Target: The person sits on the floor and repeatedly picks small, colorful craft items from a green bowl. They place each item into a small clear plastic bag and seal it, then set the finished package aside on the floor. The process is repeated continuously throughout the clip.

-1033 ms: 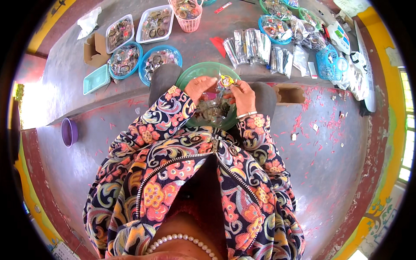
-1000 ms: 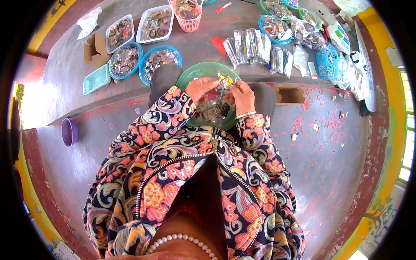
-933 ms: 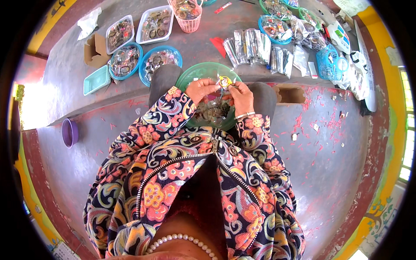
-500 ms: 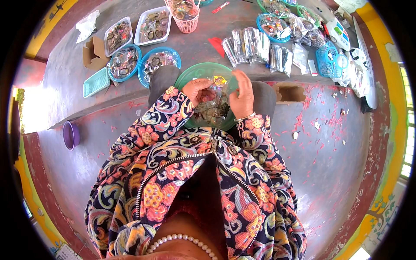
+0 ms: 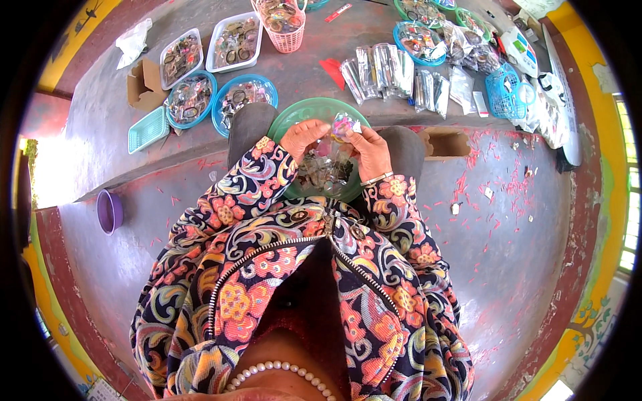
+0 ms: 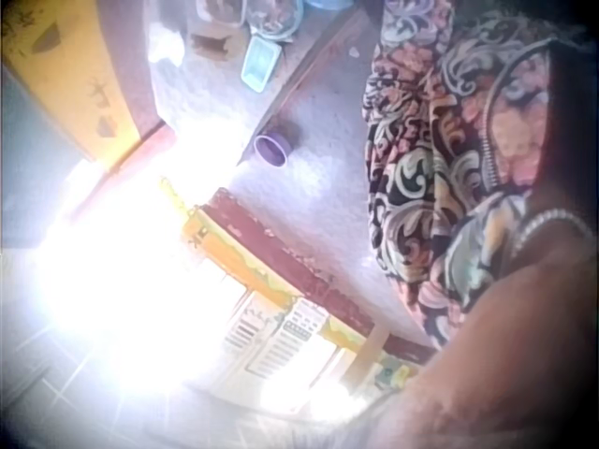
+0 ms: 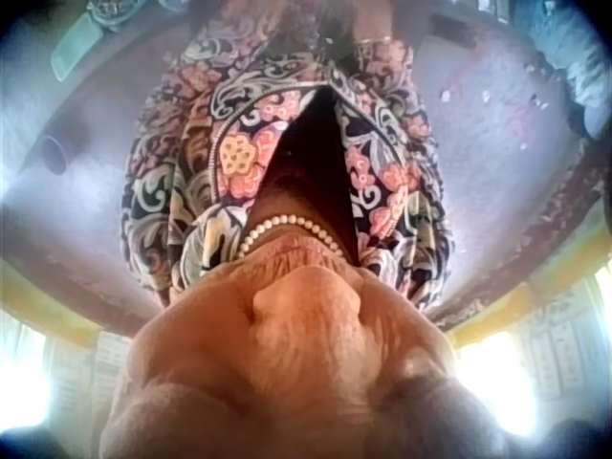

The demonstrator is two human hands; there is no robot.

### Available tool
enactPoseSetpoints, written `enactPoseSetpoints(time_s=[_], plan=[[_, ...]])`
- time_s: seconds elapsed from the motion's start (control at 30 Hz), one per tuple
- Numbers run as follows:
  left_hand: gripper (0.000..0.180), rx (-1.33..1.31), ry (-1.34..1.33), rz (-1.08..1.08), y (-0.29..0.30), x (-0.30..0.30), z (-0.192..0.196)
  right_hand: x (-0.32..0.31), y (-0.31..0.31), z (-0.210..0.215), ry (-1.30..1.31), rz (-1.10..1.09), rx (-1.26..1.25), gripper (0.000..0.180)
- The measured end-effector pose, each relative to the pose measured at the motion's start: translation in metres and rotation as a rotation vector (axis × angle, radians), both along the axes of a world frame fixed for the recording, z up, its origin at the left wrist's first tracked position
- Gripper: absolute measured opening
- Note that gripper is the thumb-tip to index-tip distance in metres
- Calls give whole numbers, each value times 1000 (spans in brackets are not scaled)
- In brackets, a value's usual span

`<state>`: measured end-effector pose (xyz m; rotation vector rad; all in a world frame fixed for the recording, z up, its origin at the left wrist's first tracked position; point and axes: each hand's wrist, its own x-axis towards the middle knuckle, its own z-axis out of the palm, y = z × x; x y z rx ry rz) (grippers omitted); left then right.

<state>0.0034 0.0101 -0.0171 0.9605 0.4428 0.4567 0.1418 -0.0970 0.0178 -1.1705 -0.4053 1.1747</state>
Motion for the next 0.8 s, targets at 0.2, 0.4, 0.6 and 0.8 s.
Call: enactPoseSetpoints(time_s=[0.2, 0.4, 0.6, 0.8], plan=[[10, -57, -34, -109, 3, 1, -22, 0, 0, -9, 16, 58, -43, 13], [10, -19, 5, -108, 3, 1, -23, 6, -1, -15, 52, 60, -66, 10], [16, 31, 32, -197, 4, 2, -24, 5, -1, -15, 40, 53, -38, 7], [22, 17, 63, -170, 2, 4, -32, 4, 0, -19, -5, 76, -38, 7]])
